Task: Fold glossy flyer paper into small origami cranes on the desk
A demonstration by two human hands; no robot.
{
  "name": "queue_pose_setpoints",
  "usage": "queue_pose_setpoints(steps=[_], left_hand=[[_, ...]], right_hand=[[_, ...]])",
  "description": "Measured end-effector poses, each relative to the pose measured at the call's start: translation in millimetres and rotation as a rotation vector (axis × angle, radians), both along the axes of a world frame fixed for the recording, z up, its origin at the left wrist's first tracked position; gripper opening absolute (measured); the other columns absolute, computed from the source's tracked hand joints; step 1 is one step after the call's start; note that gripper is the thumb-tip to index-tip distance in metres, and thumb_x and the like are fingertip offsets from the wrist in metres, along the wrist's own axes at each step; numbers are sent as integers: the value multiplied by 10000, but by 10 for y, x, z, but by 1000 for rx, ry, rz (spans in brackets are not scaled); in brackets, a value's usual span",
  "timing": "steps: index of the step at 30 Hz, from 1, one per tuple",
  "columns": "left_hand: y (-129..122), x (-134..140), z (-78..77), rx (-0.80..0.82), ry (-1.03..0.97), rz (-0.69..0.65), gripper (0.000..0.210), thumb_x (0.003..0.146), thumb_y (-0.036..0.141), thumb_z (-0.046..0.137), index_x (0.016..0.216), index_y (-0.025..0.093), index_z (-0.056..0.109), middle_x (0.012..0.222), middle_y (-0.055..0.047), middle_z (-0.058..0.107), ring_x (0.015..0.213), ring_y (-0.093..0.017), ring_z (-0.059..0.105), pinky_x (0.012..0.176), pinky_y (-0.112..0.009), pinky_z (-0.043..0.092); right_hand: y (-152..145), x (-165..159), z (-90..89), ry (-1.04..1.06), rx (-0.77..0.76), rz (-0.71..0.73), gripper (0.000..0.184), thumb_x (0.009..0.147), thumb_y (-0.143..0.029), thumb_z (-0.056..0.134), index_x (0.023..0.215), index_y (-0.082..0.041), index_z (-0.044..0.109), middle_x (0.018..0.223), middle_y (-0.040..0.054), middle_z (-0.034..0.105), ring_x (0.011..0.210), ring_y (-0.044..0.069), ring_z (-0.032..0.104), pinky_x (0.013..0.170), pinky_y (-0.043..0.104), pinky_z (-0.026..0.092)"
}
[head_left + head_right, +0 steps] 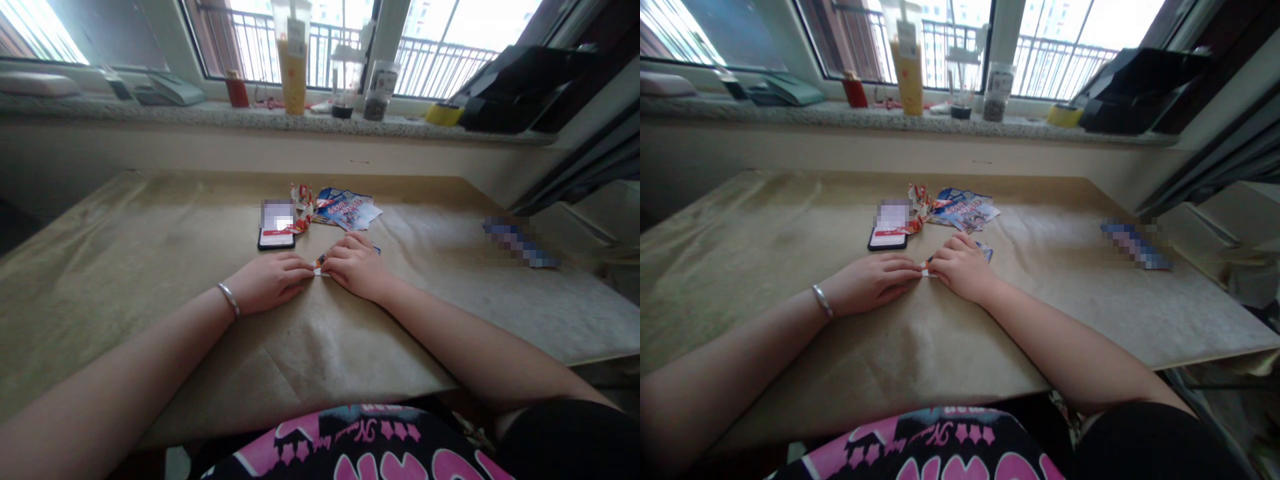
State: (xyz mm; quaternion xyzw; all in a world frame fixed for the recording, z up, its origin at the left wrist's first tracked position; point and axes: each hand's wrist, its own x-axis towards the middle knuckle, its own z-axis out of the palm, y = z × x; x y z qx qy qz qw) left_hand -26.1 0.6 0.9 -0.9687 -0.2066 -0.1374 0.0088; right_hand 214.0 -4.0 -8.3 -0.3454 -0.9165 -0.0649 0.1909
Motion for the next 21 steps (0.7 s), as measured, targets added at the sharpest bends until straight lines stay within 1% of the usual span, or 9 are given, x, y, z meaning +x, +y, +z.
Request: queue_pose_setpoints(steps=[3,8,14,21], left_hand=[[-3,4,9,4,7,2,299,912,228,476,1165,178,627,1156,-101,651,1044,-208,606,917,-364,524],[-8,17,9,33,38,7,291,912,233,481,1156,167,625,1143,-99,652,1029,-216,609,902,-369,527],[-9,30,8,65,59,16,286,921,250,463,1140,162,625,1133,-98,654,1013,-213,608,878,-356,532],[-9,36,14,69,70,3,269,924,233,457,1126,162,621,1135,-94,650,1013,-205,601,887,-345,523]], right_hand=[[5,-13,-15,-34,-6,51,245,946,-259,453,978,-275,696,972,20,704,962,207,495,910,376,290],[28,-20,-30,-99,15,106,281,966,-275,411,1057,-276,677,1017,26,698,940,207,502,834,355,313],[29,-18,12,-168,32,127,285,966,-276,400,1076,-258,662,1042,37,689,926,201,510,804,348,318],[18,-2,63,-170,6,134,268,957,-280,419,1044,-259,672,995,44,684,927,199,521,777,329,334]])
